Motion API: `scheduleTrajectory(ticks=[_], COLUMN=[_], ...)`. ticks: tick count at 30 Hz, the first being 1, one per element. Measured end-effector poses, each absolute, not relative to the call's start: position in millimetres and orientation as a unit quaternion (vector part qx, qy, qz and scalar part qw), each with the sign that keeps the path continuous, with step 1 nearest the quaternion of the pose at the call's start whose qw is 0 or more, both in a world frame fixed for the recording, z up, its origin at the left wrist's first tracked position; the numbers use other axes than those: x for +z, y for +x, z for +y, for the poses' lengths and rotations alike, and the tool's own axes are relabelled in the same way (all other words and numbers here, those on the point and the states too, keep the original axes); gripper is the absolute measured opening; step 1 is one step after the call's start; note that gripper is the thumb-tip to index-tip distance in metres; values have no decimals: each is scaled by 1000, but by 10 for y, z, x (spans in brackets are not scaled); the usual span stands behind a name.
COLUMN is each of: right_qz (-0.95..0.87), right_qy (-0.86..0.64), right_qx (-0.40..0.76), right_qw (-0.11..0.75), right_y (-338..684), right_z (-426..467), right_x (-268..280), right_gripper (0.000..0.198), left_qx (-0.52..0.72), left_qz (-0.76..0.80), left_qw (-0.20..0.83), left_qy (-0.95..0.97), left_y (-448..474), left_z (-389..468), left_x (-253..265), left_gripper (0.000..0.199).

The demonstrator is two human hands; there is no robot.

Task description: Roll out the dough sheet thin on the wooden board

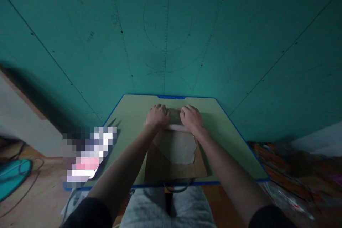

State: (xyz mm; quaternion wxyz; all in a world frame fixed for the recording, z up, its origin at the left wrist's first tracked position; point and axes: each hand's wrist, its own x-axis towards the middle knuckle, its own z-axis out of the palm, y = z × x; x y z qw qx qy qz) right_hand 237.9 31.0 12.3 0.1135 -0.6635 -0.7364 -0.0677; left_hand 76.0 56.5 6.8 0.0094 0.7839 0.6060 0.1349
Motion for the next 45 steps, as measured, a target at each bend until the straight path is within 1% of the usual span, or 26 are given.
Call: scheduleTrajectory(ticks=[6,13,20,28,45], right_qz=[-744,-726,-719,-721,-719], right_qy=[-658,-681,-686,-684,-685], right_qx=[-49,-32,-66,-66,-65], right_qw=[104,85,86,89,101], right_y=[2356,2238,2168,2182,2247], right_z=[208,-91,-228,-145,421], right_x=[113,99,56,56,19], right_gripper=[30,33,30,30,30], left_qx=[139,130,133,144,122], left_qz=[614,627,629,614,636], left_qw=[9,-7,-25,-34,-40], left_qy=[777,768,766,775,761], left_y=[770,719,659,659,724], left_z=[556,315,77,125,600], left_x=[86,44,6,-16,-23], left_gripper=[35,38,40,36,38])
